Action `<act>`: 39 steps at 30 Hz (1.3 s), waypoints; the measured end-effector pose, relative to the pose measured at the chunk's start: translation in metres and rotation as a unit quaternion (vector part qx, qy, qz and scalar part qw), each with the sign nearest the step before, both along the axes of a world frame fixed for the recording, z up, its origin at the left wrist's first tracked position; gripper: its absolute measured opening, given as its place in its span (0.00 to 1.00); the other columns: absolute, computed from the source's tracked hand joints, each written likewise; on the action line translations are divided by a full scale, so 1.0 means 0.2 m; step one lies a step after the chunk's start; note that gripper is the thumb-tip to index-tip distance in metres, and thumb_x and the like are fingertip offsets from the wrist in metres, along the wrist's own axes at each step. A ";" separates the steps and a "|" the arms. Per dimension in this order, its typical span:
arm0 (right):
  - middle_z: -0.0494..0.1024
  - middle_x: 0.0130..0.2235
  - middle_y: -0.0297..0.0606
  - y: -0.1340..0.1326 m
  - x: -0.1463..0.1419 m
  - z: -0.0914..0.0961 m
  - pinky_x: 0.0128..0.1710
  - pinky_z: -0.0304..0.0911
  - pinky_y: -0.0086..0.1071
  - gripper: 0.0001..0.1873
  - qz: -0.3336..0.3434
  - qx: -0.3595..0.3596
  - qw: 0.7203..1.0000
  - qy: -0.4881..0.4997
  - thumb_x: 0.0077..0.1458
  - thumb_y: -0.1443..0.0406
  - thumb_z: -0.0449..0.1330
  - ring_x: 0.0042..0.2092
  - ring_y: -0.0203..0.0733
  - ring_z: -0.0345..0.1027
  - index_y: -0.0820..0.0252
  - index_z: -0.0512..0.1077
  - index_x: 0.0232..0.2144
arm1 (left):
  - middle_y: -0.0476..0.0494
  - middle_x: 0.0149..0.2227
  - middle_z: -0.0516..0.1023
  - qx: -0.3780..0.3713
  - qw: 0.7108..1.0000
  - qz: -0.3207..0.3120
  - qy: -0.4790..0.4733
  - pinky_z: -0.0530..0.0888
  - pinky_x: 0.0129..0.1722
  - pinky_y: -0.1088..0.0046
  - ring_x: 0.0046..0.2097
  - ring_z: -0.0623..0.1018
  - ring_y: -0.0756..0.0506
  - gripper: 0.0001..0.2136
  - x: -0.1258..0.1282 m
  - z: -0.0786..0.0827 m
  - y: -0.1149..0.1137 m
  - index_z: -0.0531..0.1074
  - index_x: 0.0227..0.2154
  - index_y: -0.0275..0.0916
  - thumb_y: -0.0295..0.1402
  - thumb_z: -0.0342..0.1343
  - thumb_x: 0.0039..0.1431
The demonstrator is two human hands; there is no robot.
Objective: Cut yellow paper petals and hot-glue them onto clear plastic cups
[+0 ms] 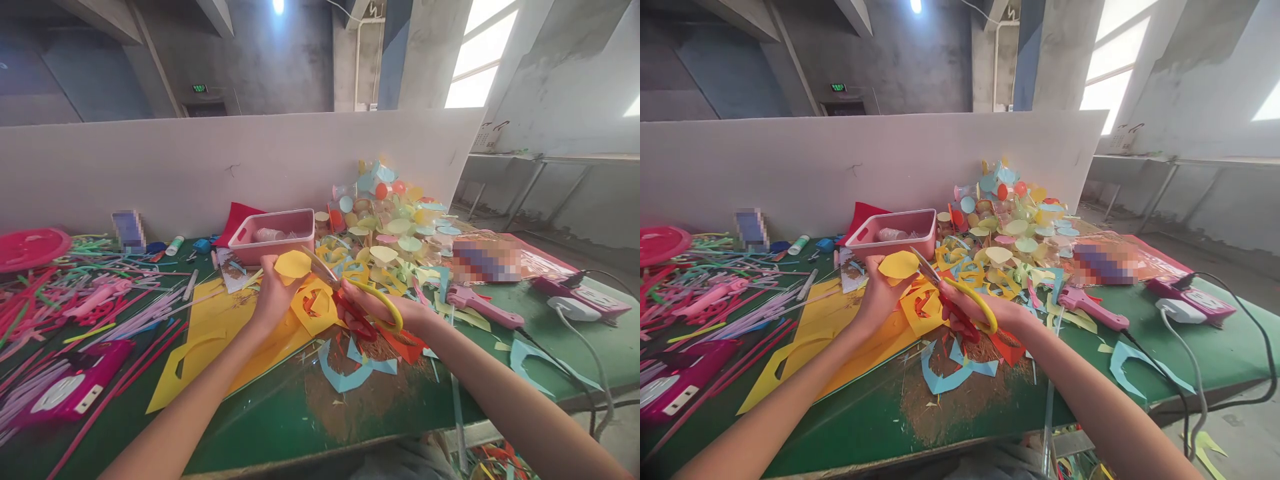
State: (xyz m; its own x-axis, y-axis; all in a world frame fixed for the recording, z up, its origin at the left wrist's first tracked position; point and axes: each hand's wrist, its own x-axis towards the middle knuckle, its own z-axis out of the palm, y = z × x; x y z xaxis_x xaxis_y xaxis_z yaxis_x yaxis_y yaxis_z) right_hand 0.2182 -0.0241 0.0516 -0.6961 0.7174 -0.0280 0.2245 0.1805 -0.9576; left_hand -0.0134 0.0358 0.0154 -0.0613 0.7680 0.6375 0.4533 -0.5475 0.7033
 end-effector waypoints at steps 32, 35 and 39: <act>0.60 0.19 0.31 -0.01 0.00 0.03 0.24 0.55 0.30 0.35 -0.025 0.015 0.999 -0.024 0.65 0.40 0.35 0.24 0.35 0.56 0.56 0.57 0.19 | 0.40 0.50 0.69 -0.012 0.999 -0.050 -0.006 0.68 0.55 0.57 0.55 0.73 0.41 0.20 -0.03 -0.04 0.05 0.56 0.44 0.45 0.40 0.61 0.56; 0.61 0.18 0.32 -0.01 0.00 0.02 0.25 0.57 0.30 0.37 -0.018 0.019 0.999 -0.029 0.64 0.39 0.33 0.24 0.36 0.59 0.57 0.58 0.17 | 0.42 0.48 0.70 -0.014 0.999 -0.031 0.028 0.69 0.53 0.57 0.53 0.73 0.41 0.20 -0.03 -0.03 0.03 0.57 0.44 0.45 0.41 0.61 0.56; 0.61 0.17 0.29 0.02 -0.01 -0.05 0.22 0.58 0.29 0.37 -0.039 0.001 0.999 -0.010 0.63 0.38 0.36 0.19 0.32 0.58 0.58 0.60 0.19 | 0.42 0.47 0.70 -0.002 0.998 -0.010 0.067 0.69 0.52 0.59 0.51 0.73 0.42 0.18 -0.01 -0.02 0.01 0.58 0.44 0.44 0.38 0.61 0.56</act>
State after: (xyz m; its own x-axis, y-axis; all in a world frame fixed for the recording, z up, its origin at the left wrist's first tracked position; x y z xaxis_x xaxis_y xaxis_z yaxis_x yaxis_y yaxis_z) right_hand 0.2165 -0.0200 0.0425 -0.6373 0.7695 -0.0403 0.2575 0.1635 -0.9523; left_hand -0.0161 0.0384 0.0115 0.0388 0.7709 0.6357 0.5326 -0.5543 0.6396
